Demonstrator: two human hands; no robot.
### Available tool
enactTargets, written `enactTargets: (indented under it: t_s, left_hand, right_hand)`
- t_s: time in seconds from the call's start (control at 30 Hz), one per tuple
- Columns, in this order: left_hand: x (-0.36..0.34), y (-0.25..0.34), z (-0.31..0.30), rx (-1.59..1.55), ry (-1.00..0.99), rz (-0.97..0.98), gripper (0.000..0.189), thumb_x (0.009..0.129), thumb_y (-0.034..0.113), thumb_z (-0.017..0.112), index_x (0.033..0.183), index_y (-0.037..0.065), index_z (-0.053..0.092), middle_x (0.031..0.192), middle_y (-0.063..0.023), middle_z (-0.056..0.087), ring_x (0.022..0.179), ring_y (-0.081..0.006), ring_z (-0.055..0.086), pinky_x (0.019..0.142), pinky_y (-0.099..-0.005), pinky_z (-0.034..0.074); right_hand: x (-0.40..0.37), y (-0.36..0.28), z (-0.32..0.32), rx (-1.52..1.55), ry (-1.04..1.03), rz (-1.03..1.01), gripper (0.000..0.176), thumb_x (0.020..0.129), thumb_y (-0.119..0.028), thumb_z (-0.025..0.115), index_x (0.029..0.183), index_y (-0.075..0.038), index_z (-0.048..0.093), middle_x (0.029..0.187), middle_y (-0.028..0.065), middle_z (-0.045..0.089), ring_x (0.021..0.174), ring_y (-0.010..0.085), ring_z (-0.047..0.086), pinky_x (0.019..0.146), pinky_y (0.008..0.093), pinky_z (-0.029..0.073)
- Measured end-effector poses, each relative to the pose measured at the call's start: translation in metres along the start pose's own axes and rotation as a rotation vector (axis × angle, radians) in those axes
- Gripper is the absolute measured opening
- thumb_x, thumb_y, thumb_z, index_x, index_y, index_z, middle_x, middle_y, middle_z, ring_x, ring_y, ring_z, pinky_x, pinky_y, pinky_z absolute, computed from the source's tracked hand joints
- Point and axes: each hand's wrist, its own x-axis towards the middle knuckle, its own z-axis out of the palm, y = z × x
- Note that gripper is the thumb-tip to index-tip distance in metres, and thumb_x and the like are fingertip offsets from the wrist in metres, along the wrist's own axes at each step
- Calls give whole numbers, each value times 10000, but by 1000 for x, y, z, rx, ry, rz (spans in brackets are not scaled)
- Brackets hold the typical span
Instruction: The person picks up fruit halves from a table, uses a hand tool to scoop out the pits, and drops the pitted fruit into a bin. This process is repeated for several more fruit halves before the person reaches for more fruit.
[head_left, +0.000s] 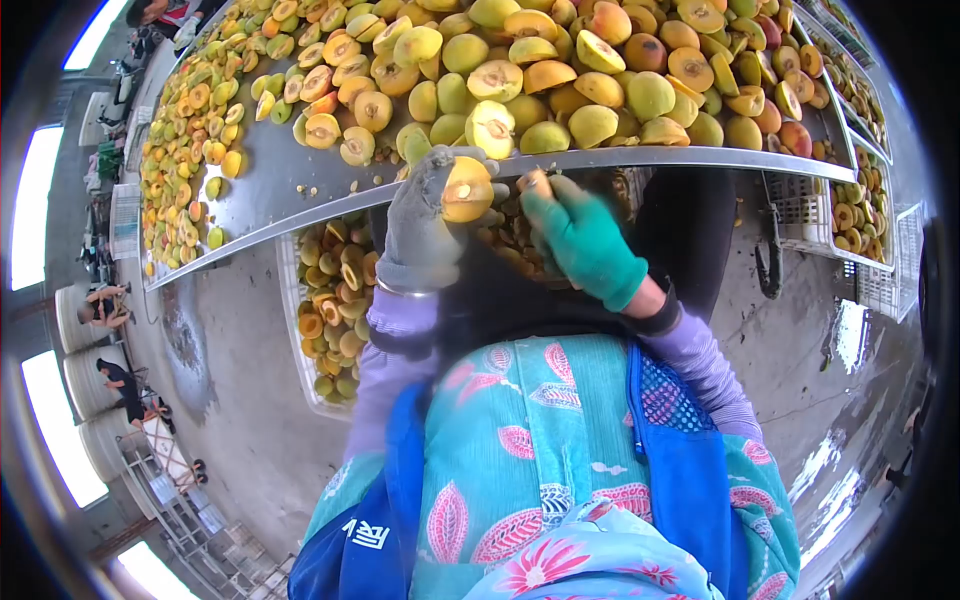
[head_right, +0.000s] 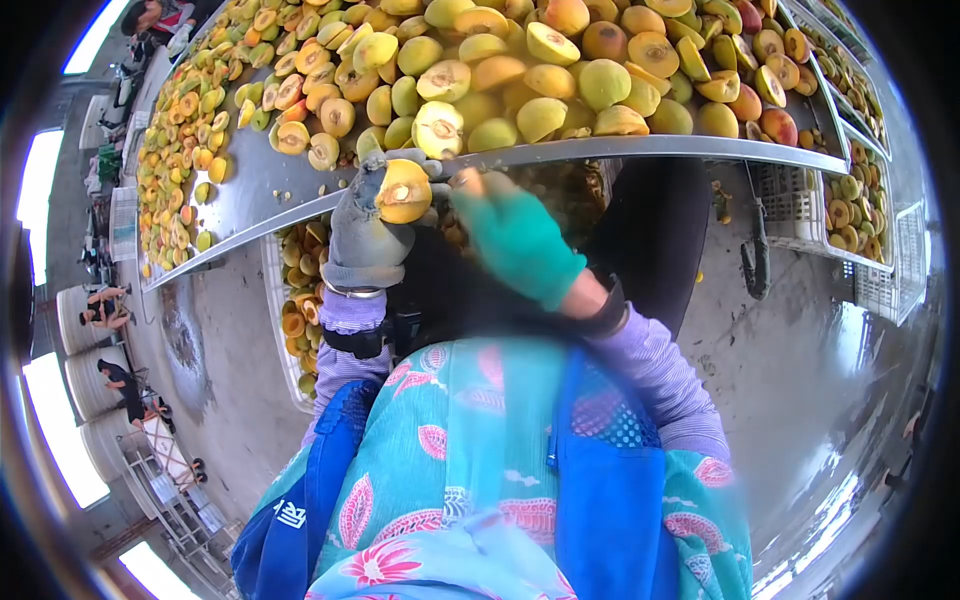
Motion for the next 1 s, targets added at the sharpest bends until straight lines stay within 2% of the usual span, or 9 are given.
enactTargets:
  t_s: [0.07,0.17,0.27,0.53,0.63,0.73,0.83,0.97,1.0]
  left_hand:
    - [8,-17,0,18,85,75,290,832,222,689,1059,59,611,950,-71,654,880,-233,668,733,-330,534]
    - [5,-14,2,212,89,167,543,982,463,430,1184,-30,537,1029,-204,642,940,-293,647,848,-372,529]
    - [11,-15,9,231,91,222,539,984,457,430,1193,-27,543,1035,-196,638,961,-274,634,874,-359,513]
    - [12,-9,12,668,114,527,218,841,100,631,1056,65,635,1025,-75,653,936,-214,642,796,-307,498]
    - [11,-11,12,-101,89,169,235,891,90,593,1122,50,606,1021,-70,646,922,-166,628,796,-286,498]
    - [10,0,-2,421,2,100,284,926,115,566,1200,38,564,1050,-83,634,927,-135,612,795,-267,511]
    - [-4,26,4,298,-134,-98,330,936,139,552,1245,25,521,1054,-95,626,910,-127,611,770,-270,537]
    - [-5,18,7,-325,-1,-63,343,902,138,608,1213,24,522,1024,-85,613,903,-171,636,727,-300,568]
    - [-3,2,3,31,1,202,302,894,119,601,1176,25,547,1030,-95,618,925,-211,641,757,-314,550]
  right_hand:
    - [-11,-1,13,-443,133,-374,287,949,-300,551,857,-31,505,602,173,545,498,307,573,434,393,414]
    - [-8,11,23,-669,197,-450,263,923,-273,598,844,-50,485,558,162,533,478,334,558,410,415,395]
    - [-2,13,25,-700,248,-515,261,912,-267,616,849,-53,479,514,144,509,445,325,537,393,436,376]
    - [11,31,23,-641,224,-533,283,937,-293,571,888,-25,495,552,184,535,488,379,546,439,471,399]
    - [14,27,21,-553,233,-464,298,946,-304,558,891,-15,508,596,204,554,545,398,563,471,475,409]
    - [24,18,20,-399,322,-386,303,952,-306,550,891,-11,524,631,212,560,594,401,578,494,462,418]
    - [31,-3,17,-394,409,-437,296,957,-301,548,891,-12,531,641,211,555,606,399,582,499,448,428]
    - [-6,-16,19,-406,333,-488,231,936,-260,579,917,-41,506,561,155,531,472,355,552,413,435,415]
    - [-11,-7,22,-529,313,-489,231,933,-261,582,916,-44,503,544,149,526,463,344,552,410,434,414]
